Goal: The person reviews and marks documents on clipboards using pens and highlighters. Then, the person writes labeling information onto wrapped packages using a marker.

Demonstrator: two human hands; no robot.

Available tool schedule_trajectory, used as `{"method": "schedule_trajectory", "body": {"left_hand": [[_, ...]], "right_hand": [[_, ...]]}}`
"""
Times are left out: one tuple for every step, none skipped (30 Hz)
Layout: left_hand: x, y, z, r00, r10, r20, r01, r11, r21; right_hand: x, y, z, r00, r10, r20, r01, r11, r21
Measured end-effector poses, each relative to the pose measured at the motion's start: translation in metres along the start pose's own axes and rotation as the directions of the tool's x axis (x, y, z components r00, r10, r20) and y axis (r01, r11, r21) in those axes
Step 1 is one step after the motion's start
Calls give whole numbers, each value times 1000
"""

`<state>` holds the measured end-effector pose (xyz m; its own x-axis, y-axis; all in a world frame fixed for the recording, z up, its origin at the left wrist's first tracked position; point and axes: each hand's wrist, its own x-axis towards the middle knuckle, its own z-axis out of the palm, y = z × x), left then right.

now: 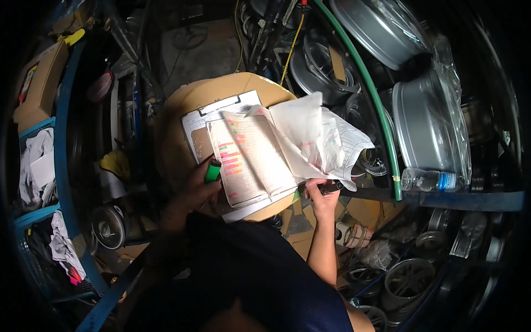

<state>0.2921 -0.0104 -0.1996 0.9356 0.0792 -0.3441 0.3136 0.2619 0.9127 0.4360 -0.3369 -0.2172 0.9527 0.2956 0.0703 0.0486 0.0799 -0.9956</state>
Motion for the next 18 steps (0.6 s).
{"method": "schedule_trajectory", "body": {"left_hand": [[-2, 11, 1, 998, -56, 15, 55, 996, 69], [-2, 17, 4, 993, -112, 25, 107, 985, 137], [-1, 16, 6, 992, -121, 37, 113, 979, 168], [0, 15, 10, 990, -131, 49, 119, 973, 199], [1, 14, 14, 988, -142, 60, 125, 965, 229], [-1, 33, 20, 976, -198, 91, 169, 952, 254], [1, 28, 23, 982, -147, 120, 117, 966, 232], [4, 20, 25, 984, -96, 148, 64, 976, 209], [3, 25, 29, 979, -118, 165, 86, 978, 190], [2, 30, 32, 973, -140, 183, 108, 979, 171], [5, 24, 34, 976, -62, 208, 28, 987, 159], [8, 22, 37, 972, 17, 233, -52, 988, 145], [10, 21, 39, 962, 95, 257, -132, 983, 129], [8, 23, 37, 957, -13, 289, -31, 988, 150], [9, 20, 38, 959, 2, 284, -44, 989, 142], [10, 16, 39, 960, 18, 279, -57, 989, 135], [12, 13, 40, 961, 33, 274, -71, 989, 127], [12, 12, 40, 961, 24, 274, -58, 992, 115]], "right_hand": [[-1, -4, 3, 998, 46, -52, -43, 997, 60], [-3, -5, 4, 990, 95, -100, -82, 989, 122], [-3, 1, -6, 990, 138, -38, -128, 972, 199], [-1, 4, -12, 986, 166, -1, -162, 960, 231], [-1, 10, -16, 988, 157, -1, -154, 968, 198], [2, 12, -15, 989, 147, -1, -146, 978, 152], [4, 13, -14, 994, 113, -10, -112, 991, 77], [8, 16, -13, 998, 62, -15, -63, 996, -58], [12, 18, -11, 1000, -8, -13, 5, 975, -221], [16, 19, -10, 997, -72, -6, 65, 926, -372], [21, 20, -9, 981, -185, 63, 186, 783, -594], [25, 16, -5, 953, -275, 129, 275, 599, -752], [28, 12, 0, 919, -344, 190, 338, 443, -830], [29, 6, 5, 928, -317, 194, 331, 467, -820], [30, -5, 14, 950, -250, 187, 299, 558, -774], [28, -17, 24, 982, -120, 143, 186, 719, -670], [25, -15, 29, 989, -56, 139, 130, 782, -610], [22, -14, 34, 990, 9, 140, 70, 836, -545]]}}
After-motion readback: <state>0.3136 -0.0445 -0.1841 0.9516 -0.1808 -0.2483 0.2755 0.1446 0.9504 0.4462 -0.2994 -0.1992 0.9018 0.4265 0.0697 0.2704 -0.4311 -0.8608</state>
